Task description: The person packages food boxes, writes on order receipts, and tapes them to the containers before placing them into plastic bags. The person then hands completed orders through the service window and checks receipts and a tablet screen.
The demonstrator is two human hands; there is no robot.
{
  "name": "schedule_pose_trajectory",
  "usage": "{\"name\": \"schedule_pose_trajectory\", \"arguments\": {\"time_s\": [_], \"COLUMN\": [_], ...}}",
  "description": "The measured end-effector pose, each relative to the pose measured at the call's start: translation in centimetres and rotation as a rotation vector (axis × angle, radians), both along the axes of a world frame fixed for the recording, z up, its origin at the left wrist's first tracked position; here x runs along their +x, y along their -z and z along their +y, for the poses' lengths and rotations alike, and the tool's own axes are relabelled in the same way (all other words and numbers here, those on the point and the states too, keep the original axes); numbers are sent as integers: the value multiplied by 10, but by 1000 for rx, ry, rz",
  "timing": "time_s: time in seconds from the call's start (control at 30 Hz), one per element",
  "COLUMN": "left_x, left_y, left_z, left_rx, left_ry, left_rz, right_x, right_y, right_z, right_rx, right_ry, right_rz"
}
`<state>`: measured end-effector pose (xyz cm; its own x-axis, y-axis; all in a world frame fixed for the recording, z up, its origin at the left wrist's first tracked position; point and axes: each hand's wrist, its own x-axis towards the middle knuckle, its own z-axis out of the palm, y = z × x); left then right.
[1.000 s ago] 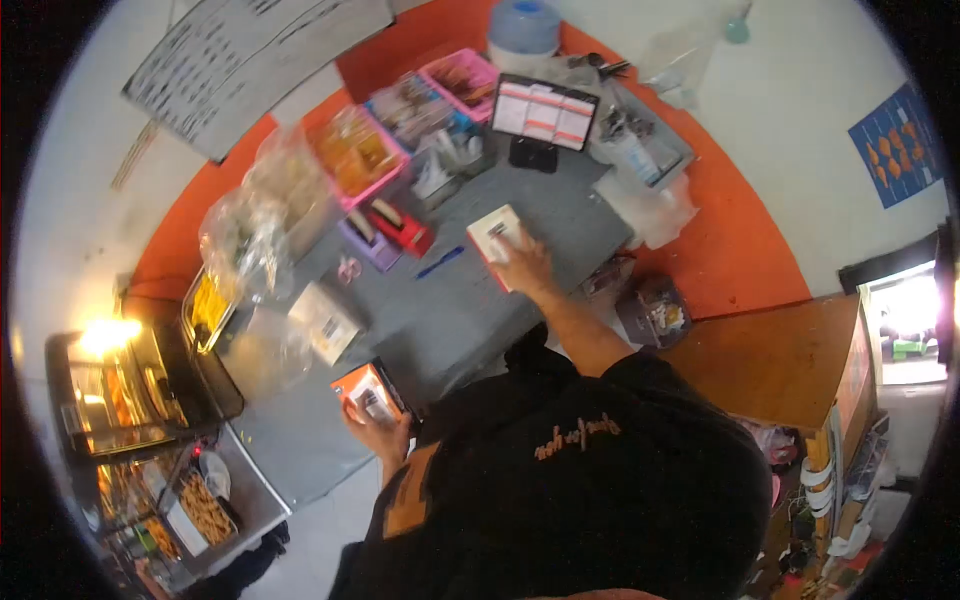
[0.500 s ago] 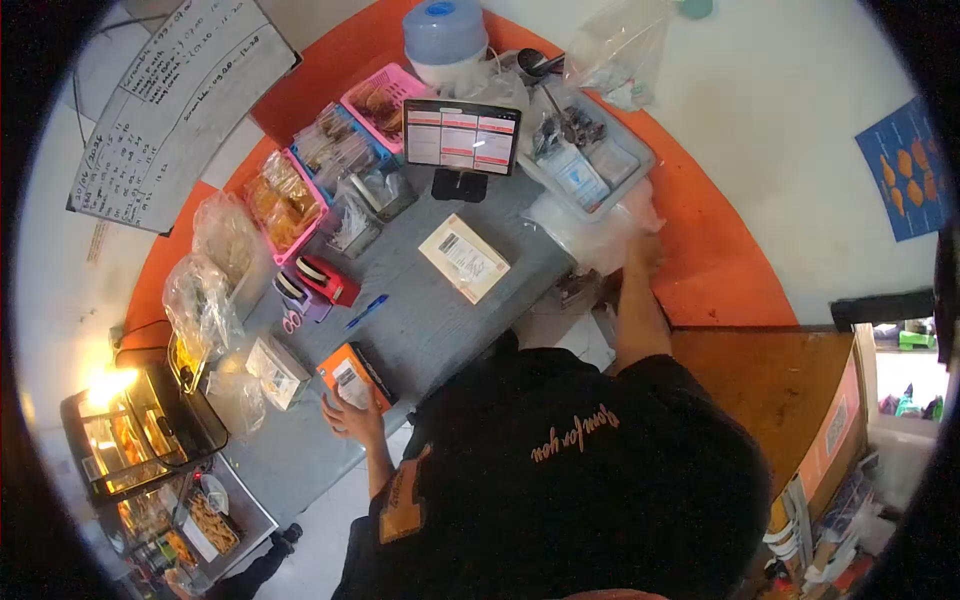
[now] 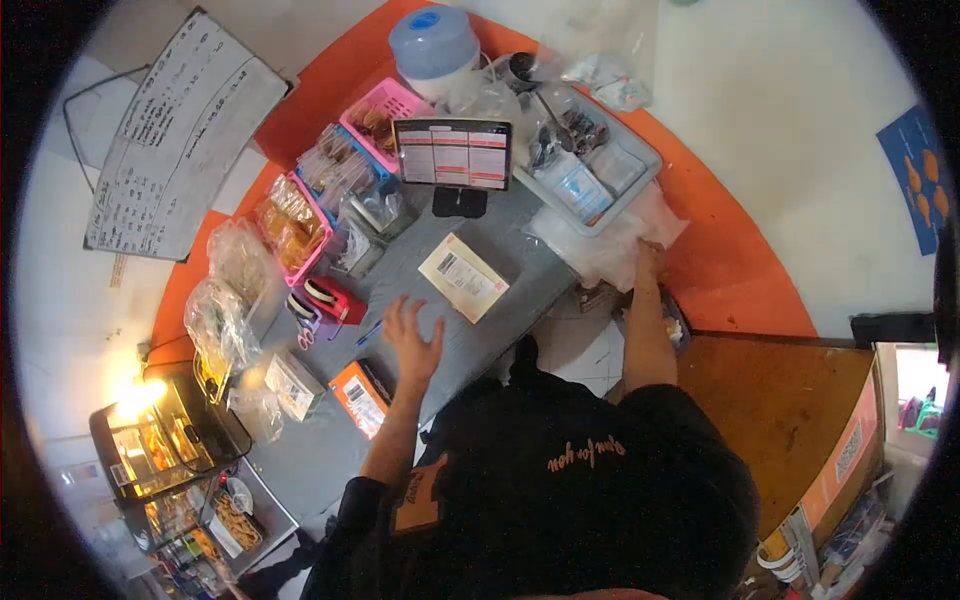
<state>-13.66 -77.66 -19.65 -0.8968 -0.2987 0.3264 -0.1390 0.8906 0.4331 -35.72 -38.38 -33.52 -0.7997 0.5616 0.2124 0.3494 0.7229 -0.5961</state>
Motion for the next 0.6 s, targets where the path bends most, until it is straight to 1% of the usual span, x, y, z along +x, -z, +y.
{"name": "schedule_pose_trajectory", "arguments": {"time_s": [0.07,0.1,0.13,0.17,0.2,0.23,0.27,0.33,0.37,0.4,0.47,0.5,0.53,0.57,0.6], "left_x": [-24,-34,-44,-54,-66,-80,-94,-120,-132,-141,-139,-131,-118,-106,-100], "left_y": [0,0,2,3,4,5,8,21,22,24,31,35,48,61,71], "left_z": [32,47,61,77,96,112,126,167,189,204,230,238,242,234,234], "left_rx": [19,50,79,76,62,38,19,-152,-164,-102,52,136,129,166,210], "left_ry": [141,252,365,409,586,784,887,1051,1129,1190,1280,1300,1383,1383,1366], "left_rz": [-28,-77,-127,-134,-204,-272,-275,-352,-329,-293,-216,-161,-203,-269,-321], "right_x": [4,10,10,11,4,-7,-5,17,1,31,91,139,179,221,277], "right_y": [6,1,-15,-24,-18,-5,2,-29,58,28,-49,-74,-54,-33,-21], "right_z": [16,22,19,15,15,21,30,21,15,19,16,14,12,2,6], "right_rx": [7,6,93,181,180,229,255,83,-253,-257,134,98,17,-64,-68], "right_ry": [52,90,27,-32,22,-182,-358,-328,-65,89,30,11,-15,-66,-144], "right_rz": [-49,-51,9,61,55,-132,-324,-452,43,35,183,337,346,373,213]}}
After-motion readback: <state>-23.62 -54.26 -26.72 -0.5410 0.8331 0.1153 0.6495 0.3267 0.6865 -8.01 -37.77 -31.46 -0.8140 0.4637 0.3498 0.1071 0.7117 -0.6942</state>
